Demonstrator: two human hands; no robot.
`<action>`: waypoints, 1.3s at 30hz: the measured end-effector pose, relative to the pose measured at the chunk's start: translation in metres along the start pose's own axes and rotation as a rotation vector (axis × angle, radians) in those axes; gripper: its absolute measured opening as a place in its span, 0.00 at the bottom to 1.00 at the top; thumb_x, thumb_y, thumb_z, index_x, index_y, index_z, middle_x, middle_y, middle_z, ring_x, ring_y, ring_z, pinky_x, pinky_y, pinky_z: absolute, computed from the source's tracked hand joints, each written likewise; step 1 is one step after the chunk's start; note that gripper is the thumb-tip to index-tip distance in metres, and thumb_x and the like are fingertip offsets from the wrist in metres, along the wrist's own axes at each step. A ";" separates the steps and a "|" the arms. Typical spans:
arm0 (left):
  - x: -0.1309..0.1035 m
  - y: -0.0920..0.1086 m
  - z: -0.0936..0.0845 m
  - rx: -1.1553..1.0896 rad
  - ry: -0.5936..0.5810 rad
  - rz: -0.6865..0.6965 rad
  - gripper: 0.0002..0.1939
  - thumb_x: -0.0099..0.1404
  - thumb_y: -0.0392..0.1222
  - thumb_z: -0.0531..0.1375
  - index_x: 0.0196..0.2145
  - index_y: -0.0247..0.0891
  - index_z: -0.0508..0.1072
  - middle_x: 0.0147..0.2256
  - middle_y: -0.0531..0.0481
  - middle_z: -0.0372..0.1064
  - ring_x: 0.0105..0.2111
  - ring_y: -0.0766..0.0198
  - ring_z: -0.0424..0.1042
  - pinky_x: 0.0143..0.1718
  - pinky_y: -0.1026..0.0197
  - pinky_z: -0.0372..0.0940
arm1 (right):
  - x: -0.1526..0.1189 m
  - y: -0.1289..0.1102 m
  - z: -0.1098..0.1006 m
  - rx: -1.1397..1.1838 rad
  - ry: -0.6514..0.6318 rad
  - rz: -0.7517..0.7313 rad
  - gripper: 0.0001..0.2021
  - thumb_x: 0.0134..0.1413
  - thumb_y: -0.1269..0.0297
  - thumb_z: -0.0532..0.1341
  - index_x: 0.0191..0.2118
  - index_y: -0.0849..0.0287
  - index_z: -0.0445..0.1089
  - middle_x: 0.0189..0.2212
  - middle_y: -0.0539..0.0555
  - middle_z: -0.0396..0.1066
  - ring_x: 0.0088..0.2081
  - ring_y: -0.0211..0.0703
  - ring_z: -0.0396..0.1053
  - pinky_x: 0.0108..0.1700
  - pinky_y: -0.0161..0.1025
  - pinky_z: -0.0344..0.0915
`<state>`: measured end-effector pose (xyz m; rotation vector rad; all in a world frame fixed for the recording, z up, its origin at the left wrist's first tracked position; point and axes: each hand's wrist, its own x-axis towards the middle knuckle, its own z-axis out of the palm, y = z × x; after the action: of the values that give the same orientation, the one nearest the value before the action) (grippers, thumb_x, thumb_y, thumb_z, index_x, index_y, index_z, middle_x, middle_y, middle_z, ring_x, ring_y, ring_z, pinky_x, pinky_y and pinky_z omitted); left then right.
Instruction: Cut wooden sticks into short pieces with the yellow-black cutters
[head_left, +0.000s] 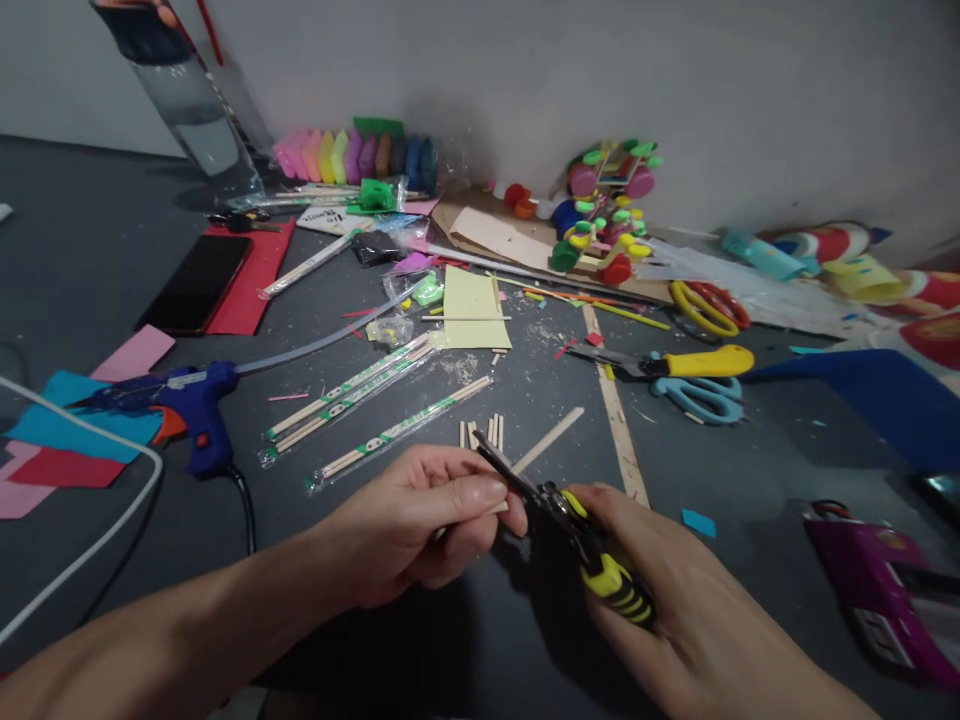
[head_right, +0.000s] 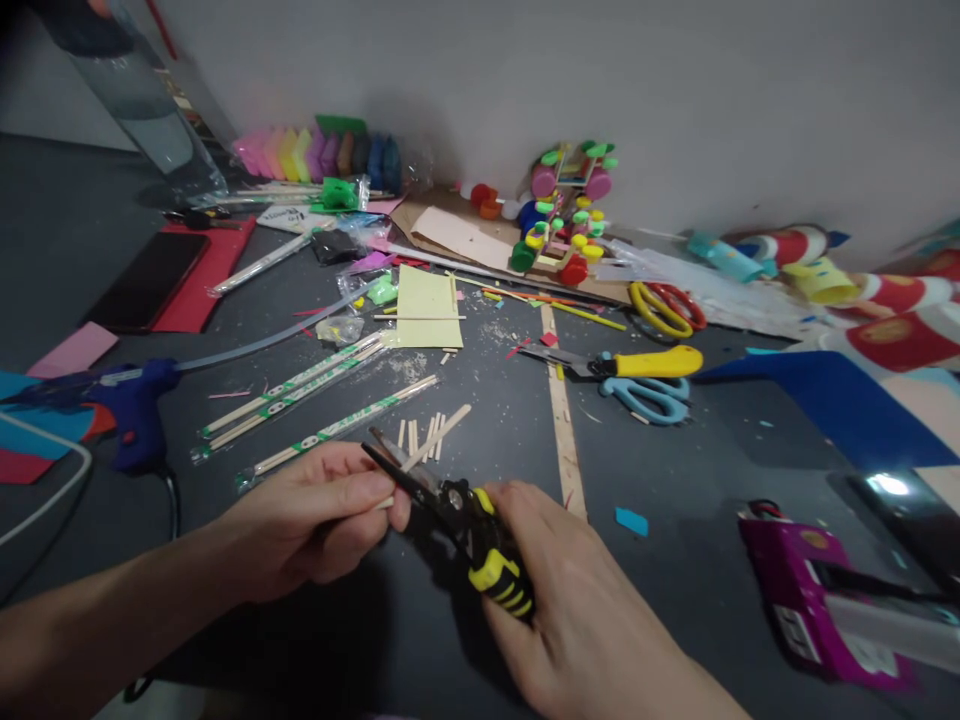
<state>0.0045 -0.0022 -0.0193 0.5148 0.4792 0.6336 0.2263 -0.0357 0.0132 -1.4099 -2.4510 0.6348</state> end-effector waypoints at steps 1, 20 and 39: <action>0.000 0.000 -0.001 -0.002 0.001 -0.007 0.11 0.66 0.44 0.62 0.30 0.34 0.76 0.12 0.61 0.56 0.10 0.77 0.43 0.09 0.72 0.41 | 0.000 0.000 0.000 0.004 0.000 0.005 0.08 0.55 0.71 0.52 0.40 0.52 0.60 0.32 0.49 0.73 0.32 0.38 0.74 0.32 0.32 0.70; -0.001 0.001 -0.002 0.030 0.005 -0.029 0.10 0.65 0.43 0.63 0.30 0.33 0.76 0.14 0.61 0.54 0.11 0.78 0.42 0.11 0.72 0.40 | 0.003 0.001 0.000 0.074 -0.068 0.071 0.10 0.54 0.71 0.53 0.42 0.54 0.61 0.36 0.52 0.73 0.36 0.42 0.74 0.36 0.37 0.71; -0.004 0.004 0.003 0.146 0.025 0.085 0.08 0.66 0.42 0.64 0.37 0.36 0.82 0.19 0.59 0.54 0.17 0.77 0.46 0.18 0.70 0.42 | -0.006 0.043 -0.006 -0.111 0.146 0.235 0.17 0.58 0.60 0.56 0.53 0.57 0.62 0.42 0.60 0.75 0.40 0.53 0.76 0.35 0.44 0.72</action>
<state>0.0014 -0.0035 -0.0139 0.6691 0.5318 0.6904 0.2646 -0.0204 -0.0019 -1.7395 -2.2581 0.4288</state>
